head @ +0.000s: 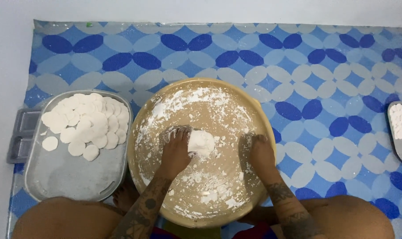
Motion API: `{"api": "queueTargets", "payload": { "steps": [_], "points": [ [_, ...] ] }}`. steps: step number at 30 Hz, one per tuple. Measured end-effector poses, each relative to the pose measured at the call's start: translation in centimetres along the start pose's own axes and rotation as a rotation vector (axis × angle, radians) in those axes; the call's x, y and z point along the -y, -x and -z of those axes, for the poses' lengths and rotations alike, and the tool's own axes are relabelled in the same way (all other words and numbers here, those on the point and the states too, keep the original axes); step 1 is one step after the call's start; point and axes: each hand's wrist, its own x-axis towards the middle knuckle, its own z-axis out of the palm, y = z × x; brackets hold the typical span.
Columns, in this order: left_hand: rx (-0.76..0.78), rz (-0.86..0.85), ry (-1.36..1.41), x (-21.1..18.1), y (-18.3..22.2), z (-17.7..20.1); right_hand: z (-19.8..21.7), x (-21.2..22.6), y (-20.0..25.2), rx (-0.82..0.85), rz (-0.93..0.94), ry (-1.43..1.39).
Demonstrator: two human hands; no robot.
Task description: Coating small white discs with powder and arranging them in a tray
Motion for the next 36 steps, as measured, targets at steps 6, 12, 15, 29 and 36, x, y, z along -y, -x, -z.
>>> {"api": "queueTargets", "payload": {
  "steps": [6,12,15,29,36],
  "points": [
    [-0.013,-0.005,0.021,-0.5,0.3,0.6,0.2,2.8,1.8,0.013,0.178,-0.146],
    [-0.027,-0.008,0.060,-0.5,0.5,0.6,5.2,10.7,3.6,0.017,0.428,-0.157],
    [-0.022,-0.017,0.057,-0.8,0.8,1.2,5.3,10.6,4.4,0.043,0.467,-0.073],
    [-0.040,-0.061,0.093,-1.1,1.3,1.9,2.8,13.1,-6.5,0.011,0.418,-0.172],
    [-0.042,-0.102,0.119,-0.1,0.4,0.2,0.5,16.4,-10.4,0.126,0.620,-0.062]
  ]
}}
